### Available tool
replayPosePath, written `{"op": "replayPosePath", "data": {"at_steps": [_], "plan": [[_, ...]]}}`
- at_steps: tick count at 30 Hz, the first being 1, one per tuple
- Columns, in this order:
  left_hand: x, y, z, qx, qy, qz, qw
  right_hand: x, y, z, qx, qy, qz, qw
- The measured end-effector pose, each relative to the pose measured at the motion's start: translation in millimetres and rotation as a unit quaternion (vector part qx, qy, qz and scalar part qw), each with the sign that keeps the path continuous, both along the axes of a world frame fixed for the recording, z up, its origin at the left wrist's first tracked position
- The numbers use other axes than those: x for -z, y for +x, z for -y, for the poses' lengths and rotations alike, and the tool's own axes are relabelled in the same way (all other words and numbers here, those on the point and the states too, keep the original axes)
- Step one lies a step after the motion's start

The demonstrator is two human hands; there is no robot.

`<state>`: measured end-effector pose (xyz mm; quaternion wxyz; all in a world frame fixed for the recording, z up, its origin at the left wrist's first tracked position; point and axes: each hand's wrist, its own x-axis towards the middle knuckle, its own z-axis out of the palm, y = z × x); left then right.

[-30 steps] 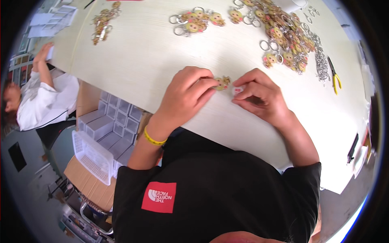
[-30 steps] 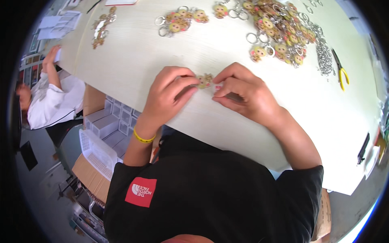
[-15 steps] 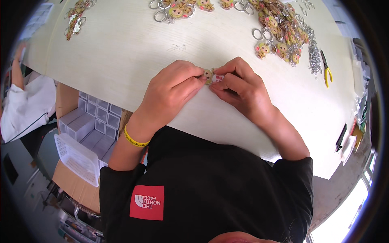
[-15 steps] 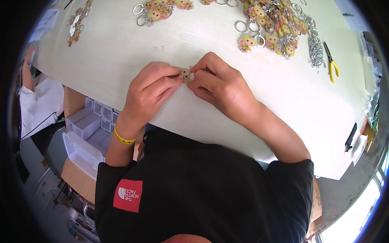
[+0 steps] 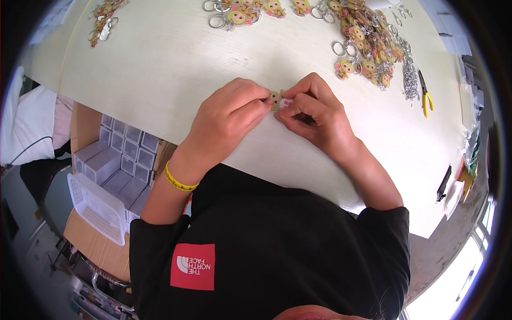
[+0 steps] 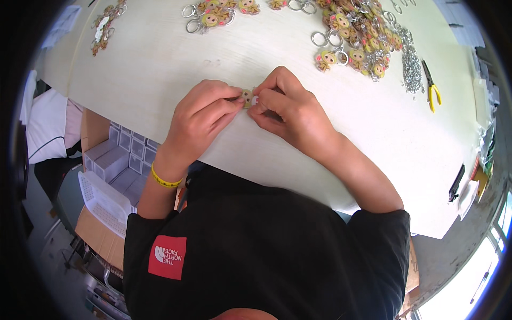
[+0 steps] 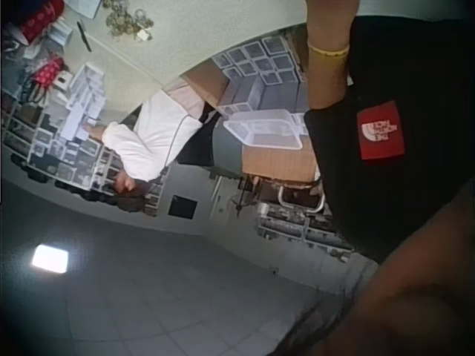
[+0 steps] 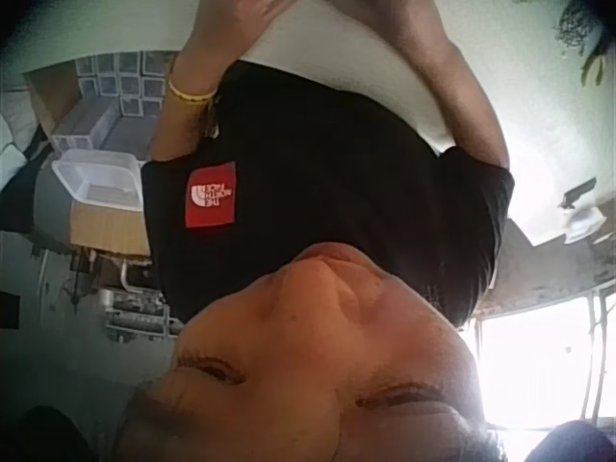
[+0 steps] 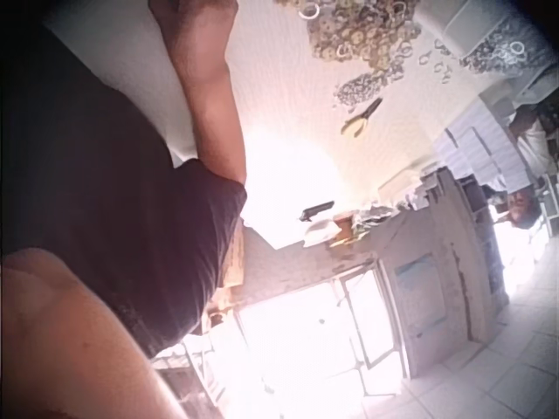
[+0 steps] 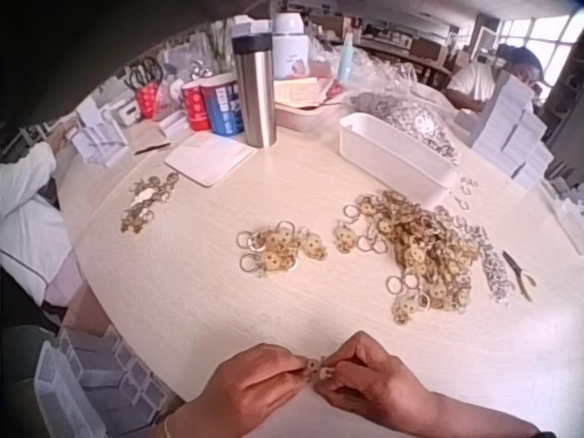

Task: The person assembles keychains by attaching acrylic charms to key rings with pliers, then places the completed keychains into plastic packaging bags.

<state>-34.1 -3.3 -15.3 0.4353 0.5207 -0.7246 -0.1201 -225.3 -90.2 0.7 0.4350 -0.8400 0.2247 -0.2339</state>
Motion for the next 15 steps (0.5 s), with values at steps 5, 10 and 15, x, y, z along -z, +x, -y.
{"op": "replayPosePath", "data": {"at_steps": [5, 10, 15], "plan": [[1.8, 2.0, -0.9, 0.008, 0.006, -0.005, 1.0, 0.3, 2.4, 1.6, 0.012, -0.008, -0.003, 1.0], [0.9, 0.4, -1.6, -0.003, 0.004, 0.007, 1.0, 2.1, -8.5, 9.0, 0.005, 0.078, 0.022, 0.997], [-3.8, -1.5, 2.2, 0.006, 0.006, 0.022, 1.0, 4.6, -4.5, 1.3, 0.025, 0.0, 0.031, 0.999]]}}
